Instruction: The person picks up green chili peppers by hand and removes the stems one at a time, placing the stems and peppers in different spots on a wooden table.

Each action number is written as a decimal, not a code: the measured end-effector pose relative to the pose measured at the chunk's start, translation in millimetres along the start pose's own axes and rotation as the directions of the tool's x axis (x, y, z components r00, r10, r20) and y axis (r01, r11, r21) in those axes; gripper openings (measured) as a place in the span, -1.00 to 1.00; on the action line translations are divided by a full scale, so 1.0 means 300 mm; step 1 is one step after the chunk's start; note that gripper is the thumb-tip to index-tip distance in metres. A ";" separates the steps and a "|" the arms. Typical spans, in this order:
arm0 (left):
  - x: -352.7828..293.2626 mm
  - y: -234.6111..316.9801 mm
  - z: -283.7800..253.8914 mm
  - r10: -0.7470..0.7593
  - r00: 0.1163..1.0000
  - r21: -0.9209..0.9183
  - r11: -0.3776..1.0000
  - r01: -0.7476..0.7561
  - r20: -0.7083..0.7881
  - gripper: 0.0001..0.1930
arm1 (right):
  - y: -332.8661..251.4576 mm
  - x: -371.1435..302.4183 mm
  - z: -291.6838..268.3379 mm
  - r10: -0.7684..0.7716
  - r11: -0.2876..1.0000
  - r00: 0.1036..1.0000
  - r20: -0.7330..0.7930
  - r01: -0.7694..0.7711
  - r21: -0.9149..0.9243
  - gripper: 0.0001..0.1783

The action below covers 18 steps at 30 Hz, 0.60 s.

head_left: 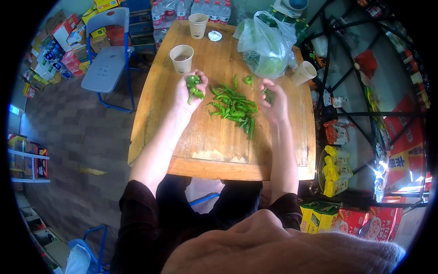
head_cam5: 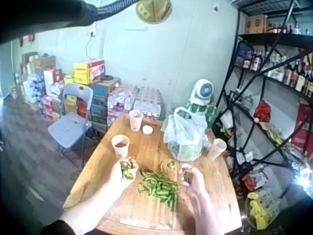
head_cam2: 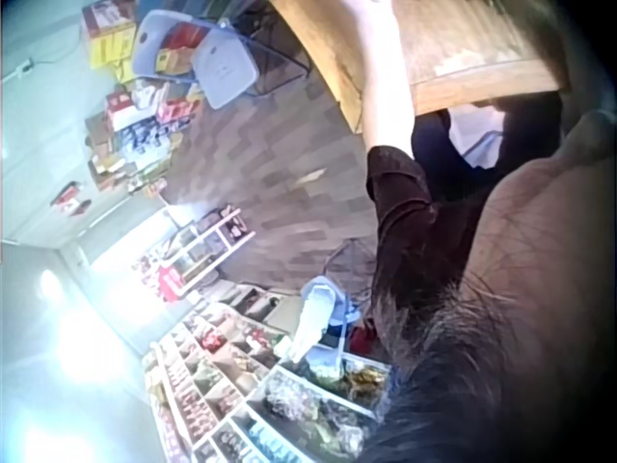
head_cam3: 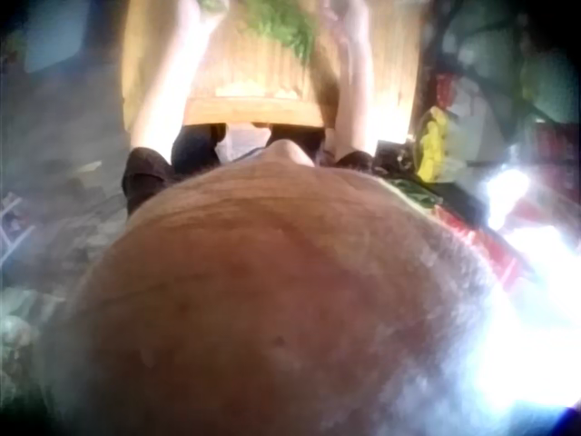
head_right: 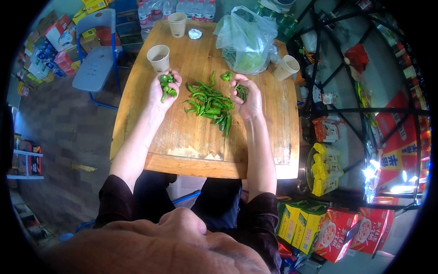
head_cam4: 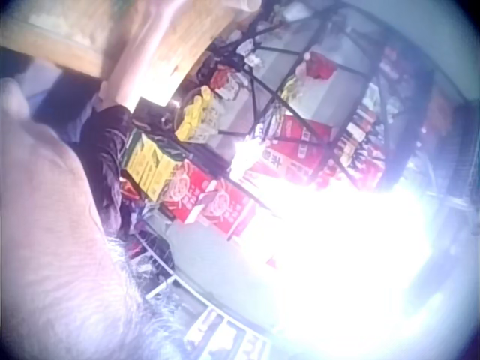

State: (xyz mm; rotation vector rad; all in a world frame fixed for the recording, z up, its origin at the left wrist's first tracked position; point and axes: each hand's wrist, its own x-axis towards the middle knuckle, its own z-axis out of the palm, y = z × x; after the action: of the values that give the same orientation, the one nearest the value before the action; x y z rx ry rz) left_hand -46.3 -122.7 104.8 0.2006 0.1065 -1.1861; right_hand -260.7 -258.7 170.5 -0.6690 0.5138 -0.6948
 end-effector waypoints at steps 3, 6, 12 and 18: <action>0.020 0.022 -0.016 0.083 0.996 0.113 0.990 -0.086 0.032 -0.66 | 0.069 0.002 -0.010 -0.095 0.900 0.986 0.139 0.145 -0.412 -0.83; 0.038 0.024 -0.040 0.087 0.995 0.223 0.970 -0.095 0.045 -0.67 | 0.198 0.020 0.025 -0.399 0.331 0.846 0.353 0.492 -0.806 -0.76; 0.043 0.005 -0.063 0.135 0.990 0.332 0.933 -0.137 0.029 -0.71 | 0.219 0.060 0.107 -0.215 -0.364 0.858 0.467 0.373 -0.854 -0.60; 0.041 -0.027 -0.053 0.185 0.983 0.452 0.875 -0.173 0.019 -0.78 | 0.187 0.124 0.038 0.025 -0.461 0.876 0.482 0.438 -0.772 -0.66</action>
State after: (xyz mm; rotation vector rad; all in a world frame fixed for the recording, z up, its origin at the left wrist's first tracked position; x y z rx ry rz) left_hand -48.8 -133.4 86.1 0.6249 -0.1693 -1.0077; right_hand -205.9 -248.7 130.8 -2.8025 0.6137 -0.2759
